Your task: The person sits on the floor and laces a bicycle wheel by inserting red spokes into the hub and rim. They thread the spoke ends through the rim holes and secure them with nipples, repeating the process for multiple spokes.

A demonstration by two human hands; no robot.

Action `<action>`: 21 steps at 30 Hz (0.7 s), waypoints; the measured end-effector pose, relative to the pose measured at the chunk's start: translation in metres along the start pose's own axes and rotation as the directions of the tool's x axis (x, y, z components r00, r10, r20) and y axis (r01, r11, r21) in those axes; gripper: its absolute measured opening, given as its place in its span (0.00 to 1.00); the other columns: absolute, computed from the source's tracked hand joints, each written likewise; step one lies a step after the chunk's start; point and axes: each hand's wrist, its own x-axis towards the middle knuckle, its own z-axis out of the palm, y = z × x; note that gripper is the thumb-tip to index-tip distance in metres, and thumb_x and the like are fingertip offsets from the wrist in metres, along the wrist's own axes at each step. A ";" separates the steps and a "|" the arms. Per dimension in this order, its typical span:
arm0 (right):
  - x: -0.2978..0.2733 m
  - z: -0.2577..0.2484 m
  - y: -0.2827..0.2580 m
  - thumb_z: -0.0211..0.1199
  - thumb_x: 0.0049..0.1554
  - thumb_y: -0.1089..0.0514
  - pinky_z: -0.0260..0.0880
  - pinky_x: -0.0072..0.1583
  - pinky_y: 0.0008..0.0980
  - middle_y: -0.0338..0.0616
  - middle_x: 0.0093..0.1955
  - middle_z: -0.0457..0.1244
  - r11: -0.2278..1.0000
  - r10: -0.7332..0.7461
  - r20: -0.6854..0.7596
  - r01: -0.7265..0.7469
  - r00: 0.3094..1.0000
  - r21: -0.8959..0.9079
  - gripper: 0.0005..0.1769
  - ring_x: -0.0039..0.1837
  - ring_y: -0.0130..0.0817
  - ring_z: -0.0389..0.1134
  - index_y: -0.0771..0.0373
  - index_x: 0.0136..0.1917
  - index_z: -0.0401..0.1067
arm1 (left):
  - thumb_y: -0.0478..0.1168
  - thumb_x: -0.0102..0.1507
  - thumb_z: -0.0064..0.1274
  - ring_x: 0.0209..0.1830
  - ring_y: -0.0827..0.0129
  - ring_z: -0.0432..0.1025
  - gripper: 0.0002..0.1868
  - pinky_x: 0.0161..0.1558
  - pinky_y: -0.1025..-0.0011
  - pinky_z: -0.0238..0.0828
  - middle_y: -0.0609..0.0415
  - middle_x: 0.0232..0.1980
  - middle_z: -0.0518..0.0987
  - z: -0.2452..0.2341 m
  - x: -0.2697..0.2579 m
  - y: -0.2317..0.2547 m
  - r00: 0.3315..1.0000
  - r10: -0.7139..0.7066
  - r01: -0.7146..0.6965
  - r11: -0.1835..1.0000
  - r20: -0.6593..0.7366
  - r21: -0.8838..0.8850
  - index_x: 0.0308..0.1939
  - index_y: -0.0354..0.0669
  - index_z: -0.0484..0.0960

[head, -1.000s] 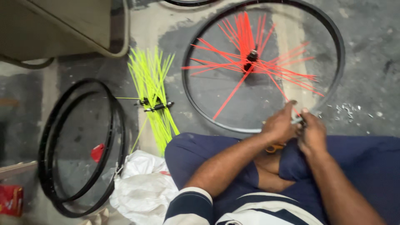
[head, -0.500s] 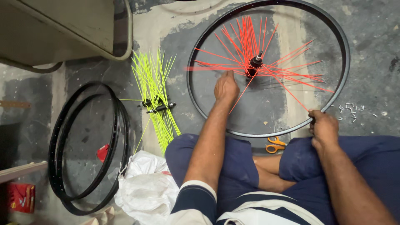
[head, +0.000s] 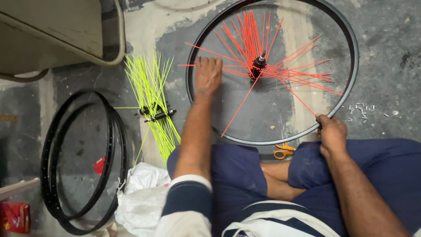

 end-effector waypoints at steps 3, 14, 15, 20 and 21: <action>0.000 0.002 -0.003 0.66 0.58 0.56 0.51 0.31 0.30 0.36 0.30 0.57 1.000 -0.022 0.016 0.021 1.000 0.006 0.09 0.28 0.27 0.54 0.61 0.40 0.69 | 0.37 0.67 0.45 0.43 0.50 0.77 0.08 0.48 0.50 0.71 0.46 0.39 0.83 -0.031 -0.012 -0.003 0.971 -0.014 0.058 0.983 0.239 -0.175 0.41 0.43 0.81; -0.009 -0.005 -0.020 0.65 0.62 0.52 0.57 0.34 0.26 0.36 0.34 0.60 0.984 -0.023 0.075 0.010 0.997 0.179 0.12 0.33 0.24 0.58 0.63 0.43 0.72 | 0.41 0.65 0.56 0.31 0.71 0.74 0.12 0.35 0.70 0.73 0.53 0.34 0.81 -0.026 -0.105 0.205 0.690 0.342 0.713 -0.164 0.638 -0.682 0.43 0.34 0.82; -0.010 -0.009 -0.018 0.65 0.63 0.51 0.57 0.34 0.26 0.36 0.35 0.60 0.972 -0.031 0.087 0.010 0.996 0.234 0.13 0.33 0.25 0.58 0.63 0.44 0.72 | 0.42 0.66 0.56 0.31 0.71 0.73 0.12 0.35 0.69 0.71 0.52 0.34 0.80 -0.024 -0.104 0.209 0.675 0.403 0.720 -0.180 0.617 -0.670 0.43 0.33 0.82; -0.009 -0.007 -0.018 0.65 0.62 0.54 0.62 0.36 0.26 0.36 0.35 0.61 0.958 -0.055 0.028 0.044 0.998 0.282 0.11 0.34 0.26 0.61 0.63 0.44 0.72 | 0.43 0.66 0.55 0.32 0.70 0.76 0.13 0.36 0.68 0.74 0.50 0.34 0.83 -0.041 -0.090 0.221 0.733 0.324 0.666 -0.164 0.598 -0.728 0.44 0.34 0.79; -0.009 -0.007 -0.016 0.66 0.62 0.55 0.62 0.37 0.26 0.36 0.36 0.62 0.960 -0.064 0.025 0.055 0.998 0.274 0.10 0.34 0.25 0.61 0.63 0.44 0.72 | 0.44 0.67 0.54 0.32 0.70 0.76 0.14 0.36 0.68 0.74 0.49 0.34 0.83 -0.043 -0.089 0.225 0.784 0.254 0.609 -0.136 0.566 -0.782 0.44 0.34 0.78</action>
